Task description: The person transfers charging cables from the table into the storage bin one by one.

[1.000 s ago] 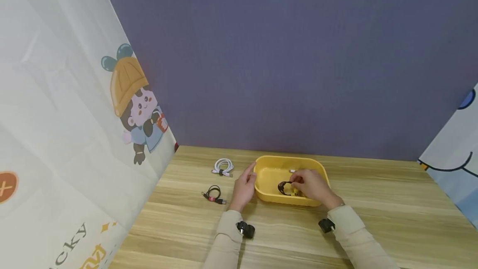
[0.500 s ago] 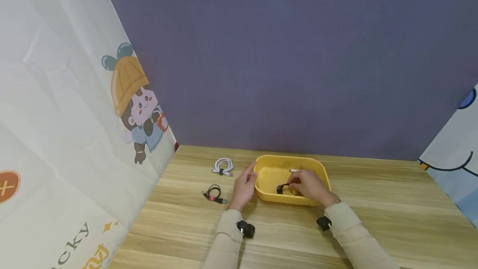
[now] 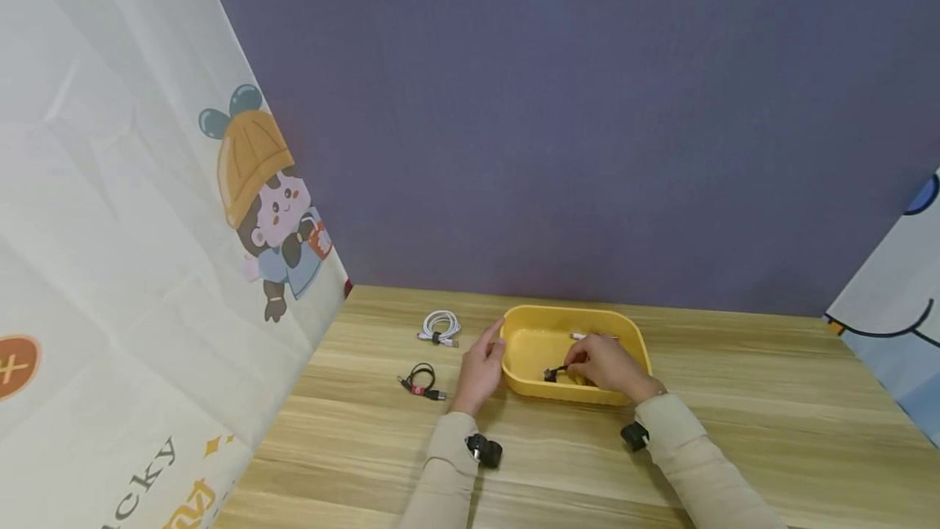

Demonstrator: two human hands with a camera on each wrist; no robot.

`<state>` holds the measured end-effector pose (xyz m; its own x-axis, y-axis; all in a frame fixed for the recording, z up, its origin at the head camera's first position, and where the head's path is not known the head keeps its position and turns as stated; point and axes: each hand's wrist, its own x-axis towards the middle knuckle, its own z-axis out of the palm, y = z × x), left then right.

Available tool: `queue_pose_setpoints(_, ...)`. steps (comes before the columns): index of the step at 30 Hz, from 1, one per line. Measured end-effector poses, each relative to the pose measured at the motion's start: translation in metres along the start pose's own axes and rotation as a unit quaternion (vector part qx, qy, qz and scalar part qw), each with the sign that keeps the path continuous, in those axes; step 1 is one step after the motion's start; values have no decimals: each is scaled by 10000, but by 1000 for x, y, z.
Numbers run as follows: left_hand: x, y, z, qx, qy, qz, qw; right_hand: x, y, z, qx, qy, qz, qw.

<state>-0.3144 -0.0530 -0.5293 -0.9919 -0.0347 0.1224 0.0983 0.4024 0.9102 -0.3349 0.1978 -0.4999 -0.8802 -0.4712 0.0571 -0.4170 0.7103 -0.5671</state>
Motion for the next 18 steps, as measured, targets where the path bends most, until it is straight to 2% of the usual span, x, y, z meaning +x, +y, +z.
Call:
queue_pose_setpoints(3, 0, 0, 1, 5, -6, -11, 10000, 0, 0, -1, 16, -79, -8, 10000)
queue_pose_setpoints(18, 43, 18, 42, -75, 514, -223, 9984, 46, 48, -46, -347, -351, -340, 9982)
